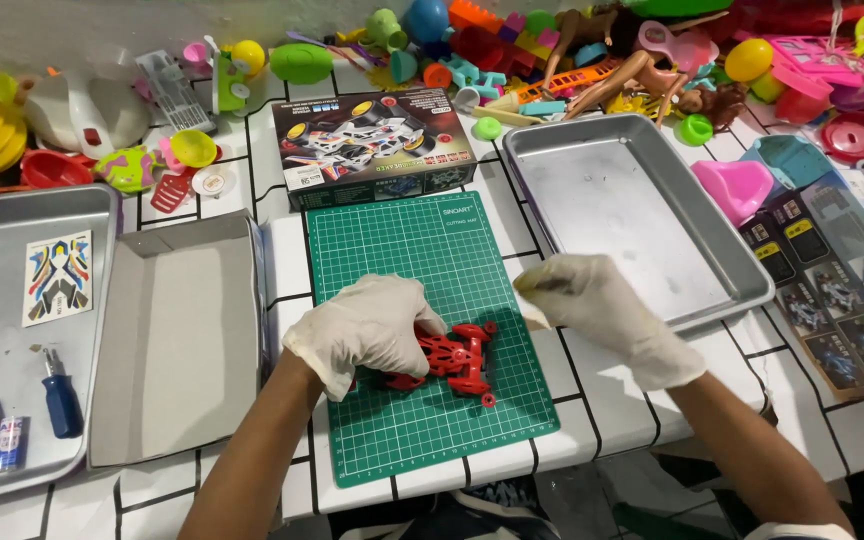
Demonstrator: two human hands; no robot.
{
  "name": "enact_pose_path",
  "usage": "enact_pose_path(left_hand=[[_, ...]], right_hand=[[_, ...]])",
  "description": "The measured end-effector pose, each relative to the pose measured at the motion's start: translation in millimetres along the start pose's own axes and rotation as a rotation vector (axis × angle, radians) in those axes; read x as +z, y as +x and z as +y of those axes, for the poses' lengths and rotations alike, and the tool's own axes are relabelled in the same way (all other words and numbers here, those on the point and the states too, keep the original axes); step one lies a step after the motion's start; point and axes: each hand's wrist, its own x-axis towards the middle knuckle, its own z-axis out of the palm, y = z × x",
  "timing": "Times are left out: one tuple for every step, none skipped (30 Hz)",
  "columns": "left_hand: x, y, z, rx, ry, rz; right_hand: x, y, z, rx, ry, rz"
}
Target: The person assembles a toy car chassis on a green cutting mat. They attach wheels to the black frame, then place a red body shell over the chassis and secure it with small red fasteners.
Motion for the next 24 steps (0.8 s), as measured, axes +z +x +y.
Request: enact_pose_path(left_hand=[[-1,-1,0,0.002,0.0,-0.004],[-2,-3,0,0.002,-0.026,-0.004],[-3,-5,-1,-0.001,-0.053,-0.002],[-1,-3,-3,-0.002,-0.055,-0.005],[1,-1,-6,0.016,-0.037,0.017],[4,1,-9,0.033,-0.019,0.04],[4,-2,-9,0.033,-0.026,0.037],[4,-4,-10,0.035,-0.045,0.038],[3,-6,-9,0.041,-0.061,0.04],[3,-5,-10,0.044,-0.063,0.038],[3,-5,-11,0.049,-0.076,0.041],[3,-5,-12,0.055,-0.088,0.045],[5,-1,-14,0.053,-0.093,0.045],[7,4,-17,0.065,-0.083,0.064],[9,8,-19,0.074,-0.073,0.081],[9,6,-21,0.071,-0.078,0.08],[8,4,-21,0.085,-0.055,0.085],[8,2,-22,0.098,-0.032,0.09],[9,4,-22,0.098,-0.035,0.091],[10,5,-23,0.086,-0.048,0.095],[12,7,-23,0.075,-0.059,0.099],[13,10,-25,0.075,-0.062,0.098],[15,13,-27,0.094,-0.053,0.104],[17,15,-29,0.112,-0.045,0.109]], right_hand=[[11,2,19,0.004,0.0,0.001],[23,4,38,-0.149,-0.039,0.035],[35,6,56,-0.304,-0.077,0.065],[37,4,57,-0.301,-0.076,0.063],[40,3,58,-0.259,-0.015,0.072],[43,2,59,-0.217,0.045,0.081],[45,1,58,-0.213,0.043,0.076],[47,0,57,-0.18,0.107,0.069],[48,-1,55,-0.148,0.17,0.068],[48,-1,56,-0.145,0.167,0.068],[47,0,57,-0.127,0.186,0.066],[47,0,58,-0.11,0.206,0.064],[48,0,56,-0.109,0.205,0.059],[48,0,53,-0.109,0.195,0.051],[49,1,50,-0.109,0.188,0.043],[50,0,50,-0.107,0.188,0.037],[49,0,50,-0.115,0.21,0.031],[49,0,50,-0.122,0.232,0.026],[49,1,51,-0.122,0.23,0.023],[48,1,52,-0.131,0.226,0.018],[48,2,53,-0.14,0.222,0.014],[48,2,55,-0.139,0.22,0.013],[49,2,57,-0.138,0.216,0.009],[49,1,59,-0.138,0.213,0.006]])
